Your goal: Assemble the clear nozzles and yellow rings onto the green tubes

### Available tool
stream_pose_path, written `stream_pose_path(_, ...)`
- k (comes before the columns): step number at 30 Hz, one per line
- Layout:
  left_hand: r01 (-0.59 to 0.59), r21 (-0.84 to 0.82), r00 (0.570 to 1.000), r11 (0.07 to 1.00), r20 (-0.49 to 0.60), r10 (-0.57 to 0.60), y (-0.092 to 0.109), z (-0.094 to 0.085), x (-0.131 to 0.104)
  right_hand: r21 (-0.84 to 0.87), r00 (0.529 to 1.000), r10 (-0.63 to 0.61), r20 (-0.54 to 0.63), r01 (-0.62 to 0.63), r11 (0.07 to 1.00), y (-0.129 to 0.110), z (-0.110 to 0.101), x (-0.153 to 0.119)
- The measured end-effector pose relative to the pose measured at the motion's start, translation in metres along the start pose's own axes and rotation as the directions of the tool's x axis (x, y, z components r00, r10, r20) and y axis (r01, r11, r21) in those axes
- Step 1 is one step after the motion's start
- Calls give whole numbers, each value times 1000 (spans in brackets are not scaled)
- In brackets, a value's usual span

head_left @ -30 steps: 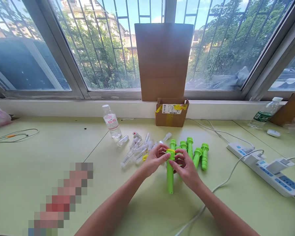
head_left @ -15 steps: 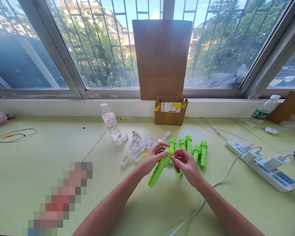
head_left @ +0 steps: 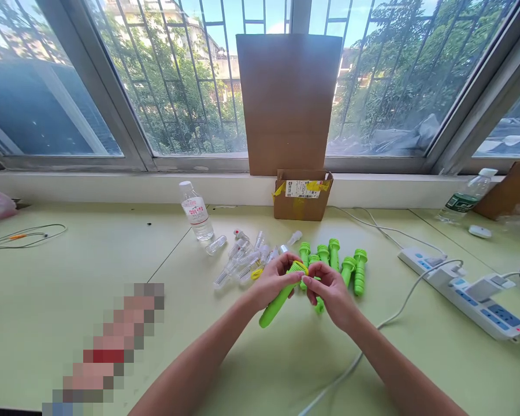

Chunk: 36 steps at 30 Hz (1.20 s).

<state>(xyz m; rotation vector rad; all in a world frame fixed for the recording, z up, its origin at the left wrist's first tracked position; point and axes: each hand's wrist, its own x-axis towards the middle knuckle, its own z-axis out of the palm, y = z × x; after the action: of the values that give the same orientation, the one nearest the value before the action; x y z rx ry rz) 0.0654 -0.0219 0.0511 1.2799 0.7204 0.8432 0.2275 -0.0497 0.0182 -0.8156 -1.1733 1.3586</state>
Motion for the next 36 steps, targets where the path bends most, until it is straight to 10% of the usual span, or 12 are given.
stream_pose_path(17, -273, 573, 940, 773, -13, 342, -15, 3, -1, -70, 997, 20, -70, -25, 997, 0, 5, 2)
stream_pose_path(36, -313, 713, 879, 627, -32, 476, -21, 12, 0, -188, 983, -16, -184, -19, 982, 1, 8, -3)
